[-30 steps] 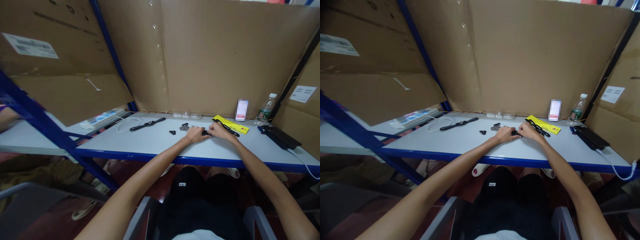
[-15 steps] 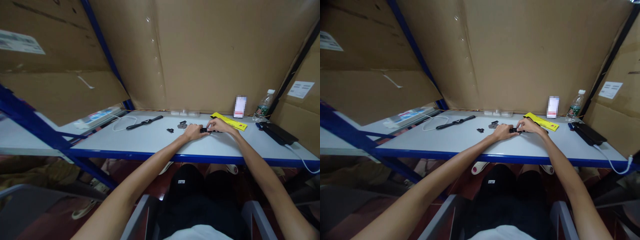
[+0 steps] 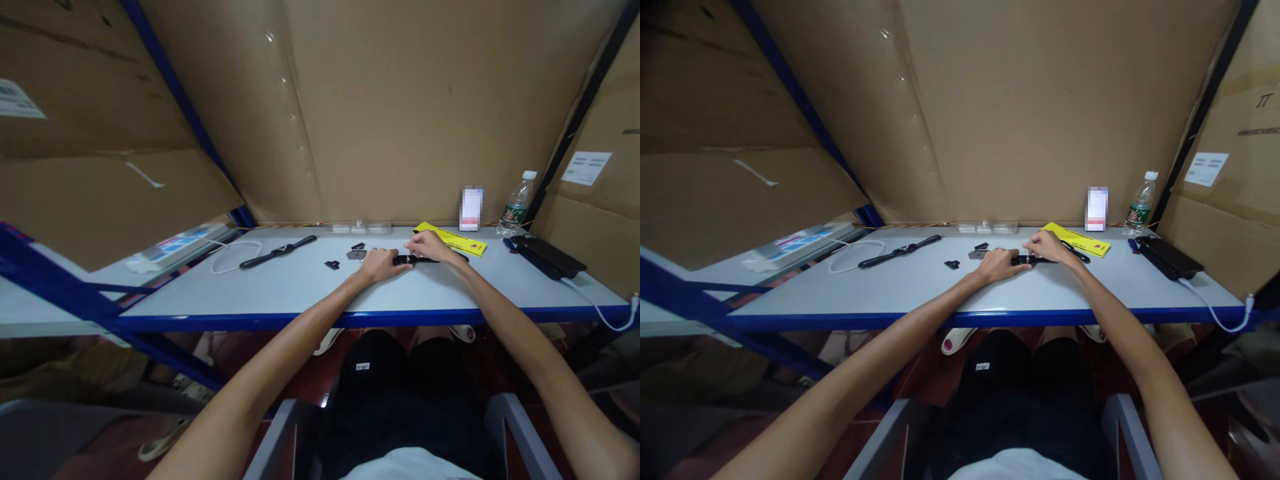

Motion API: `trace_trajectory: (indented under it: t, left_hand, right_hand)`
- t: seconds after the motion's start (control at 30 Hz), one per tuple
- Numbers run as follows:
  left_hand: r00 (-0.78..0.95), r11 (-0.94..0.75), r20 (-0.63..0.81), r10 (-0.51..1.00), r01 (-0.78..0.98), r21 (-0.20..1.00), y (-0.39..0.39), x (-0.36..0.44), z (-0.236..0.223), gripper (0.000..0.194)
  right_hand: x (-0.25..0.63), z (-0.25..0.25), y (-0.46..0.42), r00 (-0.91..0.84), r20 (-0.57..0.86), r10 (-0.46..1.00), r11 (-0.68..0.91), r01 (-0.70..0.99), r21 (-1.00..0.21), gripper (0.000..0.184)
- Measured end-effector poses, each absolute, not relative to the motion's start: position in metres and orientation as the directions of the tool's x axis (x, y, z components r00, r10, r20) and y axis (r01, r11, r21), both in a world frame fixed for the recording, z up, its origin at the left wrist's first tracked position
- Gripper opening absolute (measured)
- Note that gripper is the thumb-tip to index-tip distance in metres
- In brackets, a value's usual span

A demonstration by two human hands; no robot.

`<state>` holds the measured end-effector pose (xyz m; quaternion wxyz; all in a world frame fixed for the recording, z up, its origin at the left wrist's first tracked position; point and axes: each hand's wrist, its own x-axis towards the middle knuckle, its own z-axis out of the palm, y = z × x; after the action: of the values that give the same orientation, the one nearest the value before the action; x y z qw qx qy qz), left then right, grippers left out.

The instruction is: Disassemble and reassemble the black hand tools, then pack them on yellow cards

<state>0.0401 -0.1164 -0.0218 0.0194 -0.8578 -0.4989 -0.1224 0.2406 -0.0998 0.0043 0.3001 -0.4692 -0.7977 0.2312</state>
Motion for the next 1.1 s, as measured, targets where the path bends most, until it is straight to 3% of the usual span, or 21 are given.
trace_trajectory:
  t: [0.07, 0.17, 0.27, 0.43, 0.73, 0.9, 1.1]
  left_hand:
    - [0.47, -0.502, 0.23, 0.852, 0.859, 0.103, -0.117, 0.04, -0.021, 0.068]
    - [0.458, -0.492, 0.224, 0.861, 0.861, 0.13, -0.117, 0.041, -0.021, 0.067]
    - [0.457, -0.493, 0.223, 0.861, 0.859, 0.142, -0.115, 0.041, -0.022, 0.067]
    - [0.454, -0.492, 0.239, 0.858, 0.861, 0.128, -0.113, 0.041, -0.023, 0.069]
    - [0.457, -0.491, 0.222, 0.861, 0.861, 0.133, -0.115, 0.04, -0.021, 0.071]
    - [0.47, -0.505, 0.238, 0.85, 0.856, 0.112, -0.114, 0.04, -0.022, 0.07]
    - [0.474, -0.506, 0.237, 0.848, 0.858, 0.093, -0.113, 0.04, -0.023, 0.073]
  right_hand:
    - [0.244, 0.006, -0.099, -0.391, 0.24, 0.889, 0.436, 0.558, -0.706, 0.016]
    - [0.246, 0.007, -0.099, -0.443, 0.174, 0.88, 0.419, 0.546, -0.725, 0.017]
    - [0.243, 0.007, -0.101, -0.46, 0.148, 0.875, 0.432, 0.609, -0.665, 0.016]
    - [0.23, 0.001, -0.106, -0.418, 0.25, 0.873, 0.482, 0.661, -0.575, 0.007]
    - [0.234, 0.006, -0.102, -0.322, 0.182, 0.929, 0.334, 0.52, -0.786, 0.012]
    - [0.24, 0.008, -0.102, -0.317, 0.146, 0.937, 0.3, 0.517, -0.802, 0.015]
    - [0.242, 0.005, -0.097, -0.241, 0.219, 0.945, 0.315, 0.506, -0.803, 0.015]
